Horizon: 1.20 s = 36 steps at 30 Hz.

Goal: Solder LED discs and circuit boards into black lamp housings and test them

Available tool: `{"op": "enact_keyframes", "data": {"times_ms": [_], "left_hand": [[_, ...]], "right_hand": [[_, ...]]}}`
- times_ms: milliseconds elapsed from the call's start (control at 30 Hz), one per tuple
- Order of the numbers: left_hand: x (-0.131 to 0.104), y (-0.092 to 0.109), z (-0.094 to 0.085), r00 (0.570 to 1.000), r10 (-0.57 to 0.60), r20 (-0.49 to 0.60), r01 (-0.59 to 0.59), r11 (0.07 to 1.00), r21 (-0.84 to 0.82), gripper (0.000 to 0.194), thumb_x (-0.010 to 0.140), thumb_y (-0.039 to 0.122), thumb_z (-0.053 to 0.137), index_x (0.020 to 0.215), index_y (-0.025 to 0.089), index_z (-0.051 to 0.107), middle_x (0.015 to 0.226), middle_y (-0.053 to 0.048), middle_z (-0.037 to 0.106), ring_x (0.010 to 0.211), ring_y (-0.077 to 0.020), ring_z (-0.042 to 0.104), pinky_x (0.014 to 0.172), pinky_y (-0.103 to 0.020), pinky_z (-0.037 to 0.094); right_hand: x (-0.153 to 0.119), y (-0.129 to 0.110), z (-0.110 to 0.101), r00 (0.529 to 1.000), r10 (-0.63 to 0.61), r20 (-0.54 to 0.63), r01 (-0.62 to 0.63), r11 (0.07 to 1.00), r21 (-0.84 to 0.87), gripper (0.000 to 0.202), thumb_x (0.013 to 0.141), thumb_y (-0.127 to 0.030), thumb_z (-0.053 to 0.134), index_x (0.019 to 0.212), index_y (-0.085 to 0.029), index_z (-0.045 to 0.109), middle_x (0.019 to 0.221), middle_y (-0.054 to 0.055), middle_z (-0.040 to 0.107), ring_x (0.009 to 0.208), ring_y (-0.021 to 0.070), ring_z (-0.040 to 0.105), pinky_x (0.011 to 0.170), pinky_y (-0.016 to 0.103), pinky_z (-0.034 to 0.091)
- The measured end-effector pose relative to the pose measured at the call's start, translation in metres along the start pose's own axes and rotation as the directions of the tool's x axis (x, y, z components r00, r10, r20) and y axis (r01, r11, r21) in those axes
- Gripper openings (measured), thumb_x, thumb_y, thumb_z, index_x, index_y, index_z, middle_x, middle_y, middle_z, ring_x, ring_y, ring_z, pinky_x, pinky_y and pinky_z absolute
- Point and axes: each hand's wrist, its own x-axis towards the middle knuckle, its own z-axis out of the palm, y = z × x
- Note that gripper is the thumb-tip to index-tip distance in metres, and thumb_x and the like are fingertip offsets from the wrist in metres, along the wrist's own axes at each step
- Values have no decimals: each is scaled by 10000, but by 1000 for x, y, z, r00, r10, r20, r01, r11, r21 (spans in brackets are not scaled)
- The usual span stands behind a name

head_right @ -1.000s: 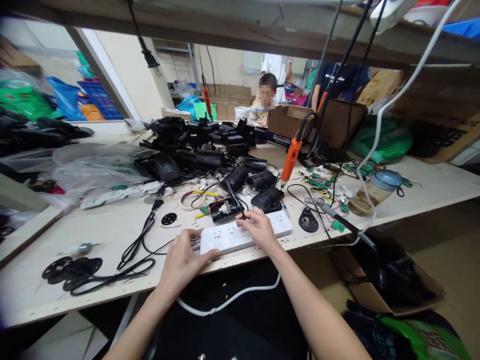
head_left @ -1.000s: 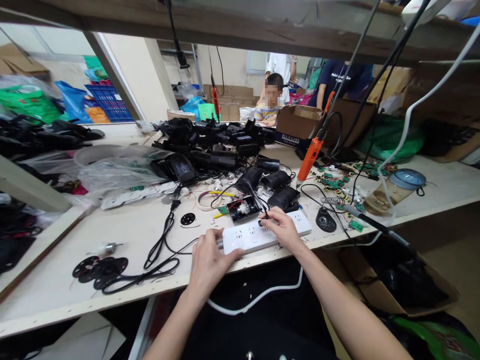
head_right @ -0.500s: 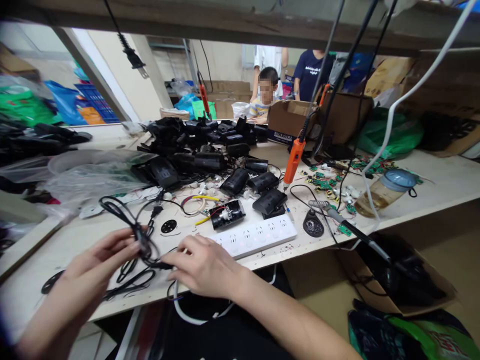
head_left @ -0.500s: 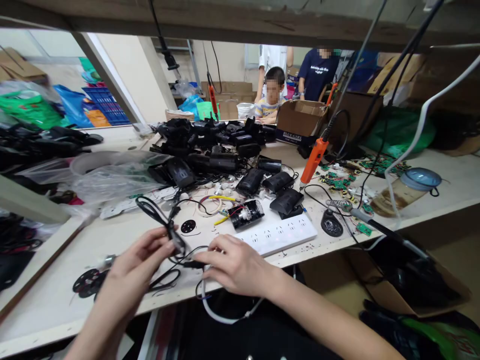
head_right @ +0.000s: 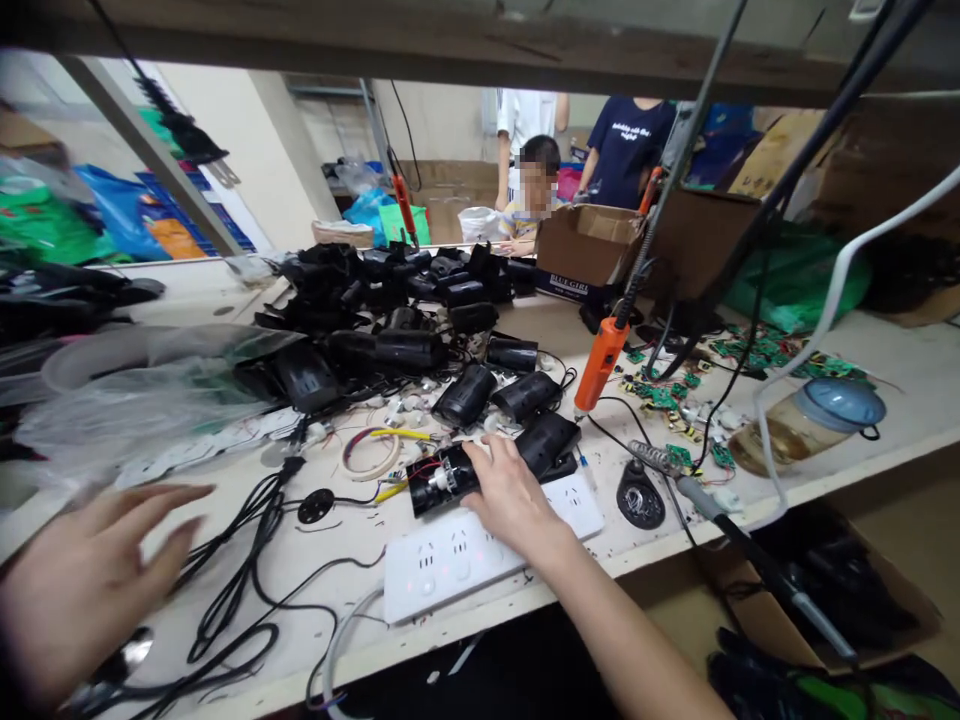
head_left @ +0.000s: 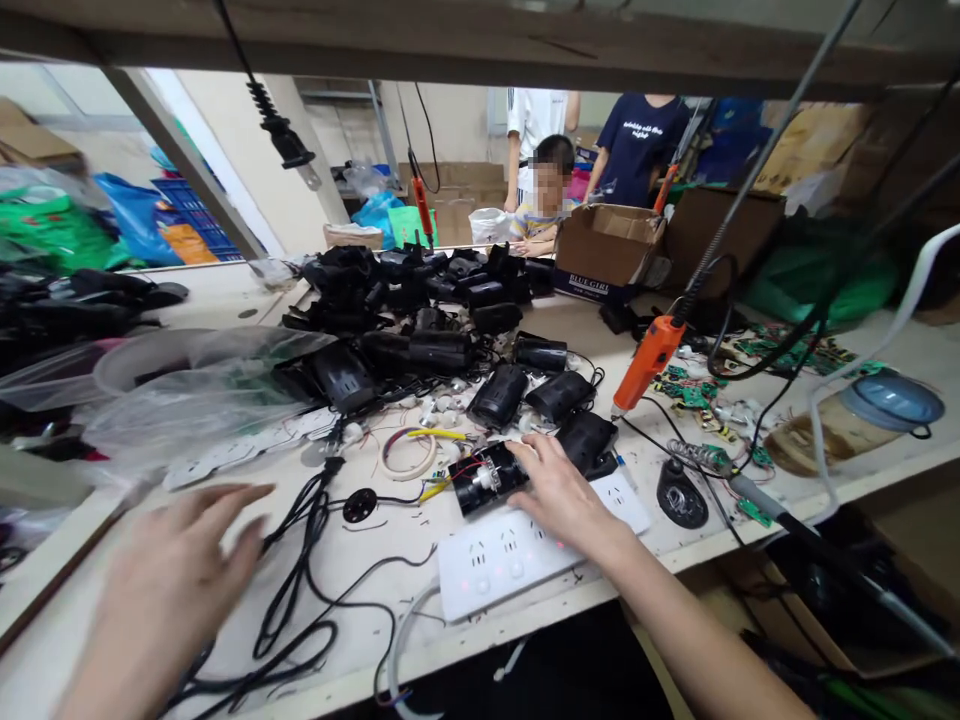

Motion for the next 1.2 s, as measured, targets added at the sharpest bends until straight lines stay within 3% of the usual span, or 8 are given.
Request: {"op": "enact_keyframes", "data": {"times_ms": [33, 133, 233, 333, 433, 800, 1033, 1200], "left_hand": [[3, 20, 10, 998, 70, 3, -70, 997, -13, 303, 807, 479, 567, 1030, 287, 639, 1059, -47, 661, 1042, -329, 573, 979, -513, 405], [12, 78, 45, 936, 244, 254, -198, 961, -194, 626, 715, 489, 701, 1270, 247, 542, 1239, -94, 655, 1141, -324, 588, 989, -451, 452], [17, 107, 77, 860, 298, 414, -203, 945, -258, 738, 679, 395, 753, 1349, 228, 491, 1349, -121, 602, 1239, -336, 544, 1039, -473, 427], [19, 107, 96, 849, 313, 426, -213, 940, -266, 754, 688, 360, 760, 1369, 205, 475, 1364, -141, 588, 1262, -335, 527, 1064, -487, 407], [17, 102, 103, 862, 323, 391, -217, 932, -290, 735, 682, 322, 764, 1350, 187, 488, 1326, -147, 608, 1233, -327, 549, 1056, -478, 418], [6, 114, 100, 906, 265, 331, -164, 939, -303, 638, 651, 249, 762, 1249, 225, 540, 1227, -114, 642, 1154, -332, 573, 992, -473, 432], [10, 116, 97, 893, 237, 383, -128, 949, -290, 467, 660, 252, 745, 1083, 215, 552, 1087, -86, 663, 1032, -304, 608, 903, -445, 457], [14, 118, 97, 876, 282, 391, -159, 934, -319, 310, 672, 285, 745, 924, 216, 577, 1009, -69, 644, 956, -286, 614, 846, -425, 483]], "right_hand": [[-2, -6, 3, 1000, 21, -14, -21, 1000, -10, 432, 762, -102, 737, 1158, -167, 577, 1080, 119, 579, 1028, 298, 556, 881, 463, 534], [-7, -25, 13, 996, 69, -51, -71, 997, -34, 68, 888, -116, 574, 927, -171, 578, 886, 86, 589, 842, 256, 575, 751, 407, 537], [-6, -37, 26, 994, 90, -62, -94, 994, -60, 104, 888, -113, 548, 820, -192, 538, 809, 68, 587, 767, 249, 584, 678, 372, 518], [-4, -38, 36, 990, 117, -75, -123, 989, -84, 112, 871, -103, 554, 824, -198, 518, 803, 62, 588, 739, 245, 595, 648, 353, 502], [-5, -35, 41, 985, 146, -90, -155, 983, -97, 115, 870, -107, 549, 836, -202, 495, 811, 60, 589, 714, 232, 598, 626, 336, 493], [-9, -28, 47, 989, 75, -131, -97, 981, -169, 136, 879, -104, 505, 817, -218, 465, 783, 58, 604, 671, 217, 615, 592, 314, 491], [-3, -22, 48, 989, -27, -146, -3, 980, -200, 174, 893, -84, 429, 789, -223, 445, 683, 29, 581, 588, 202, 611, 515, 285, 452], [-3, -20, 45, 981, -114, -159, 75, 971, -229, 203, 938, -106, 416, 776, -209, 484, 662, 31, 564, 575, 188, 595, 494, 271, 424]]}}
